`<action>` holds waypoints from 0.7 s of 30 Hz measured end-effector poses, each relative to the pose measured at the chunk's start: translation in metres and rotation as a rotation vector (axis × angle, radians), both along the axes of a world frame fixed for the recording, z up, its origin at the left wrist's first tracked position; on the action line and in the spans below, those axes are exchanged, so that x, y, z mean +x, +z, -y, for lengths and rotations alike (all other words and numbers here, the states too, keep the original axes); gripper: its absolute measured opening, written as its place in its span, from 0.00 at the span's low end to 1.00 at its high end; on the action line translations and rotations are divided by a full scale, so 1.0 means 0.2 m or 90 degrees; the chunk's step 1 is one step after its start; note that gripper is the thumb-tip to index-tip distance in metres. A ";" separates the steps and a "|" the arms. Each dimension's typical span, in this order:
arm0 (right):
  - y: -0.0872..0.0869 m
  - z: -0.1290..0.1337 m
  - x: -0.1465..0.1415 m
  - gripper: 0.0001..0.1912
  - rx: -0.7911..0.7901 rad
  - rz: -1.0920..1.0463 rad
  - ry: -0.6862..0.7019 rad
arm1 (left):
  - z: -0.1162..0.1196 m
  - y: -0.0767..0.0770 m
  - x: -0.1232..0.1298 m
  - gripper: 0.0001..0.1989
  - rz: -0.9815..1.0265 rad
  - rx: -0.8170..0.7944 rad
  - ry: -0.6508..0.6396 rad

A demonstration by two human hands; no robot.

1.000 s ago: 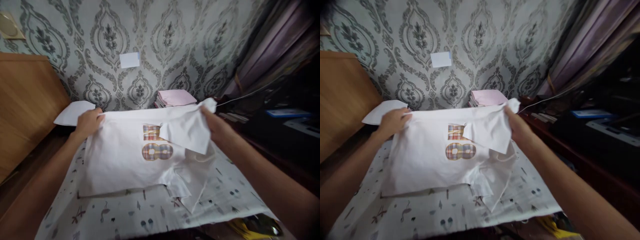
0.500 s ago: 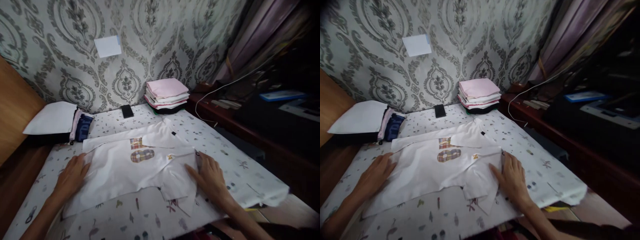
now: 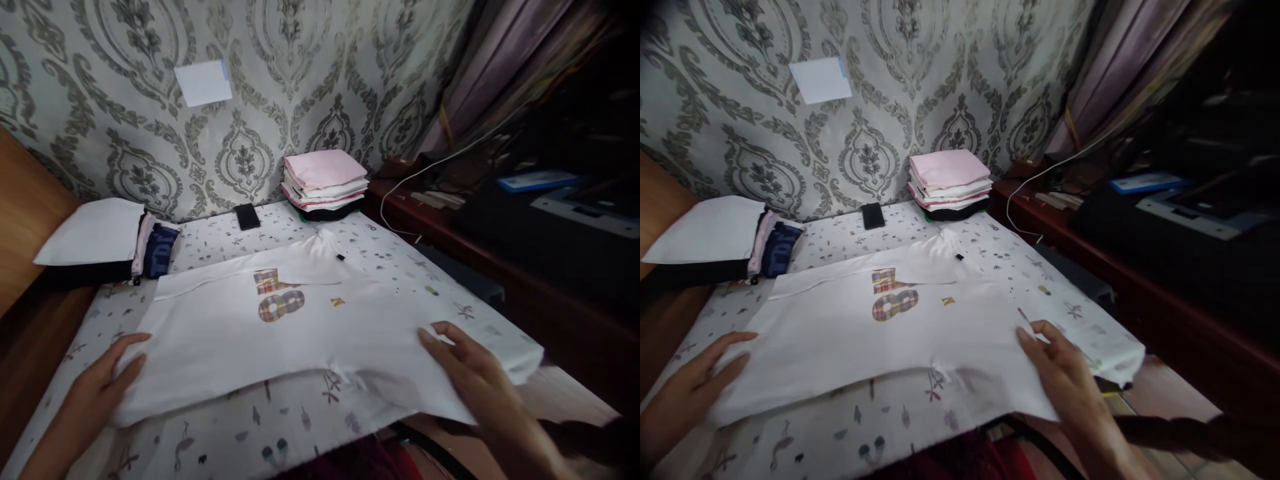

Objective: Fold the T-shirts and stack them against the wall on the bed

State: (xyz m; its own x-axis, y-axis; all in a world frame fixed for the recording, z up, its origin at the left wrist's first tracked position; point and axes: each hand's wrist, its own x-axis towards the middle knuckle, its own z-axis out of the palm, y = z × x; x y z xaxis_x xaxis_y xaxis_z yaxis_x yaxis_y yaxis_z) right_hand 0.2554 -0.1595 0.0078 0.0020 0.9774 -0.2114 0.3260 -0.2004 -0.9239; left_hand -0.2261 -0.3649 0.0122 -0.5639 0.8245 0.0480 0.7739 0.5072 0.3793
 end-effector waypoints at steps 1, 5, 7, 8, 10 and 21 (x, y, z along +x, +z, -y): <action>0.00 0.00 0.05 0.26 -0.025 0.003 0.003 | 0.03 0.00 -0.03 0.25 0.030 -0.027 -0.011; -0.08 -0.03 0.22 0.22 0.037 0.235 0.132 | 0.09 -0.03 -0.04 0.24 0.114 -0.138 -0.024; -0.13 -0.07 0.25 0.19 0.122 0.373 0.181 | 0.09 -0.04 0.00 0.23 0.090 -0.183 -0.026; -0.14 -0.10 0.25 0.17 0.165 0.425 0.193 | 0.07 -0.04 0.02 0.23 0.061 -0.199 -0.022; -0.14 -0.16 0.20 0.15 0.243 0.499 0.216 | 0.02 0.00 0.06 0.24 -0.023 -0.202 0.000; -0.02 -0.53 -0.45 0.15 0.354 0.725 0.516 | -0.51 0.03 0.14 0.23 -0.411 -0.198 -0.141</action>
